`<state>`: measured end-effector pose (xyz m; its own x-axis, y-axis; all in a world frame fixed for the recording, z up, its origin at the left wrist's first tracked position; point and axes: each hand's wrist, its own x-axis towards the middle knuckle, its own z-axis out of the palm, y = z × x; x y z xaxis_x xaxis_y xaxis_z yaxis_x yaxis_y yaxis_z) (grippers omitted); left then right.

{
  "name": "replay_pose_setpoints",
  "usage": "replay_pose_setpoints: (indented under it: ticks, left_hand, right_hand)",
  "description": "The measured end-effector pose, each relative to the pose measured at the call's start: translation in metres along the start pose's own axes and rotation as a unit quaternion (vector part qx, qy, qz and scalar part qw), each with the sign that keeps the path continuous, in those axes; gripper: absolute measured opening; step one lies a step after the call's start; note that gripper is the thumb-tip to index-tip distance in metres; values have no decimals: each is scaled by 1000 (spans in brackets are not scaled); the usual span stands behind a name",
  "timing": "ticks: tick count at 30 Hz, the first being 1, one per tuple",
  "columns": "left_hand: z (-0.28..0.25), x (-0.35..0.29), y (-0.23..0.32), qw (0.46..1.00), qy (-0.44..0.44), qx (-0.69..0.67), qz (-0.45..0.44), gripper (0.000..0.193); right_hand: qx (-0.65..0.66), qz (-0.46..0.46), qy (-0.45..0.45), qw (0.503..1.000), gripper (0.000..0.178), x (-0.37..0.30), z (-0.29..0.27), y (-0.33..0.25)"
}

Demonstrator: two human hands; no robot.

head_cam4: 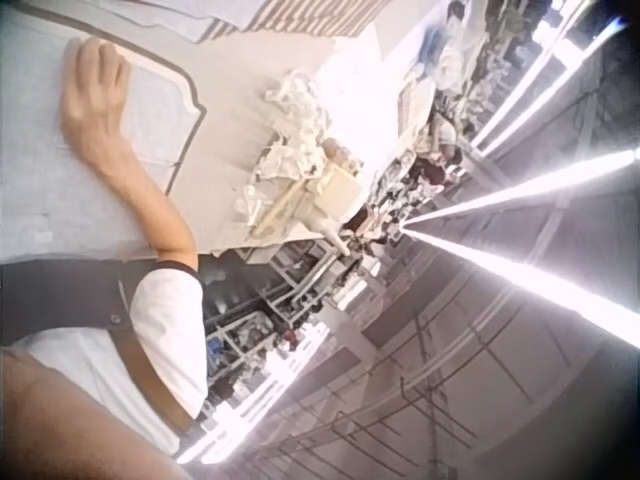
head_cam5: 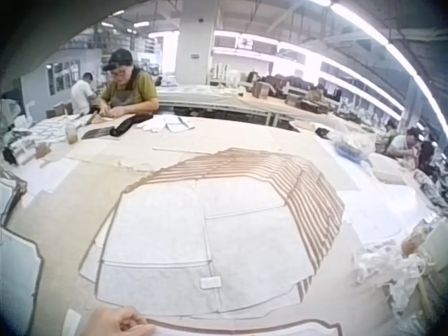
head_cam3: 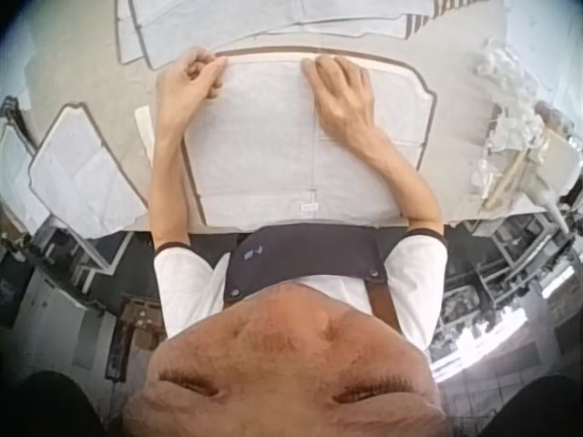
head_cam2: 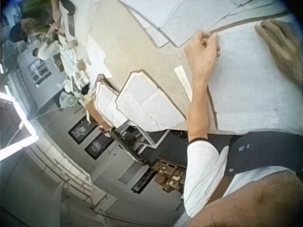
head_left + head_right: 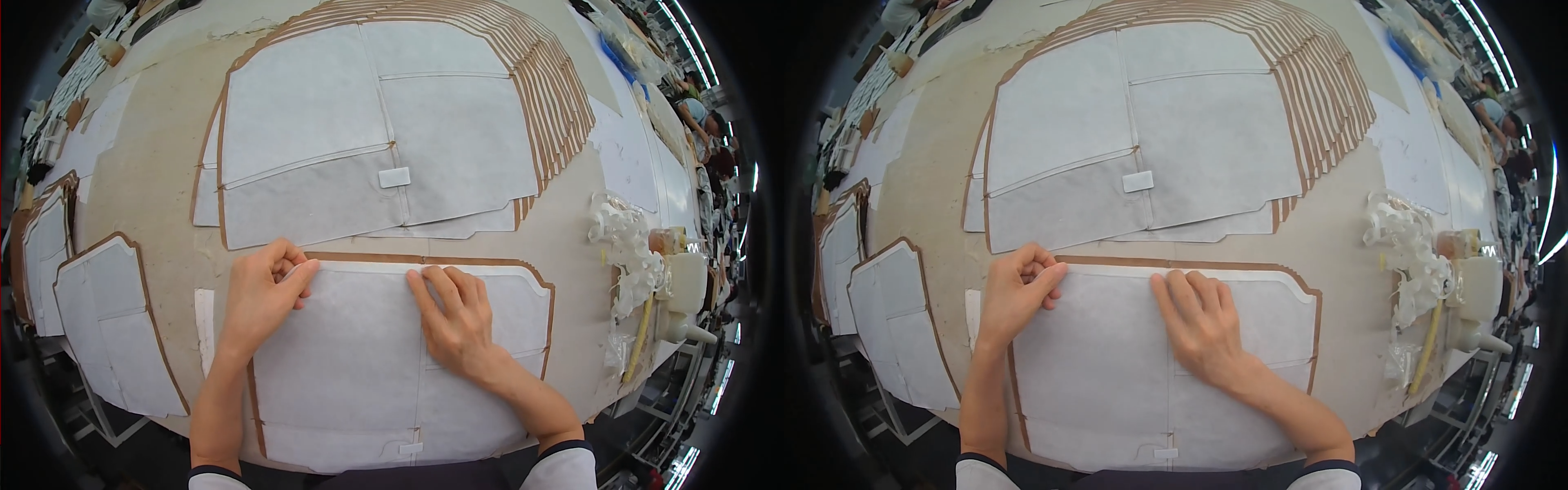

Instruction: Applying adhesive strips to leather panels and stacking them as part of a manufacturing process.

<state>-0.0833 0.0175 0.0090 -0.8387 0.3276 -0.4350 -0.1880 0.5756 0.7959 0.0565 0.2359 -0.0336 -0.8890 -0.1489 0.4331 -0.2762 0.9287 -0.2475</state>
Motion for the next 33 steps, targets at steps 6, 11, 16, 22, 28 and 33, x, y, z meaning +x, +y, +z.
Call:
replay_pose_setpoints:
  ticks: [6, 11, 16, 22, 28, 33]
  left_hand:
    - [1, 2, -3, 1000, 8, -11, 10, 16]
    - [1, 1, -3, 1000, 13, 6, 20, 15]
    - [1, -1, -1, 1000, 16, -8, 12, 15]
    - [0, 0, -3, 1000, 9, -8, 18, 15]
    - [-2, -1, -14, 997, 20, 38, 63, 15]
    - [-20, -19, -22, 999, 38, 27, 24, 16]
  right_hand:
    - [-26, -5, 2, 1000, 44, 1, 2, -1]
    - [-27, 8, -18, 999, 48, 3, 3, -5]
    - [-19, -2, -6, 1000, 46, 12, 9, -13]
    - [3, -52, -6, 999, 45, 32, 26, -31]
    - [42, -86, 14, 995, 45, 51, 43, -47]
    - [45, -87, 8, 995, 46, 53, 46, -45]
